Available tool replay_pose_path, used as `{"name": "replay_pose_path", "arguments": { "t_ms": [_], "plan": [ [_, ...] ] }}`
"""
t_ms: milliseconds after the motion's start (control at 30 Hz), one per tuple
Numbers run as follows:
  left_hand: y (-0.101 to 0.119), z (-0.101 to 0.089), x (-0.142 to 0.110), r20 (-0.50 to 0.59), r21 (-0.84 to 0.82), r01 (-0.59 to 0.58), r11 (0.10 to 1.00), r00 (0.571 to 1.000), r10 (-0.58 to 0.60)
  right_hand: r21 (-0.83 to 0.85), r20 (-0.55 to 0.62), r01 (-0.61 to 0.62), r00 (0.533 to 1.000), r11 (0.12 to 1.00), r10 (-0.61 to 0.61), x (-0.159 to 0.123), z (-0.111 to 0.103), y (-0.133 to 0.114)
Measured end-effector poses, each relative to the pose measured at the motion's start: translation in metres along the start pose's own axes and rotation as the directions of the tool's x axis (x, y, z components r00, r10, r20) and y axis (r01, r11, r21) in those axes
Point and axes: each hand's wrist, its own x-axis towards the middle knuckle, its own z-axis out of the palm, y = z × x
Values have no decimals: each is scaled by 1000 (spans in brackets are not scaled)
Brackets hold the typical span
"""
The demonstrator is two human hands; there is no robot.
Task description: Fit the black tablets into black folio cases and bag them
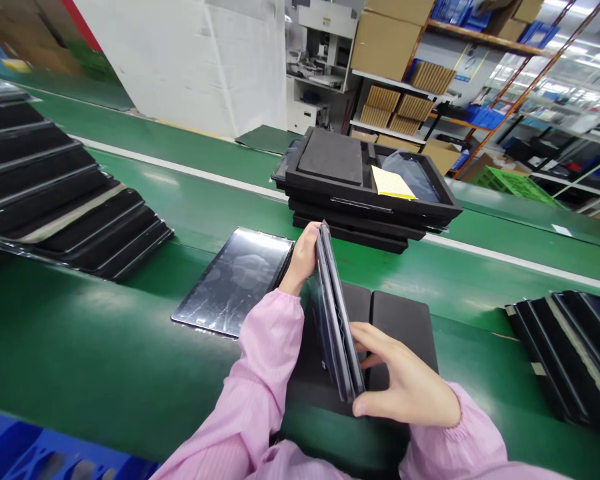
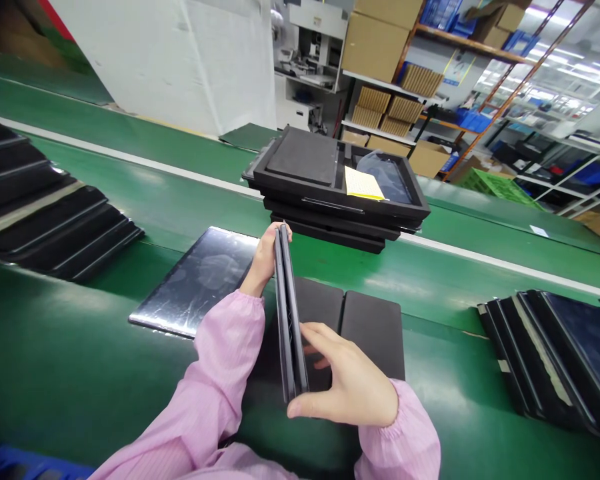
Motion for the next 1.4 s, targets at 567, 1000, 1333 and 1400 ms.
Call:
{"name": "replay_pose_path", "arguments": {
  "t_ms": [567,1000,1333,1400],
  "plan": [
    [12,8,-8,-39,29,-19,999,999,20,-160,-34,69,997,985,-76,-6,1,-17],
    [18,11,-11,-8,9,-52,999,999,52,-150,-25,77,996,986,-81,-8,-3,-16],
    [25,14,-13,5,37,-63,997,998,63,-160,-24,85,996,983,-90,-8,-7,-18],
    [27,15,-14,10,34,-46,998,999,46,-156,-26,80,996,984,-85,-8,-7,-18]
  ]
}}
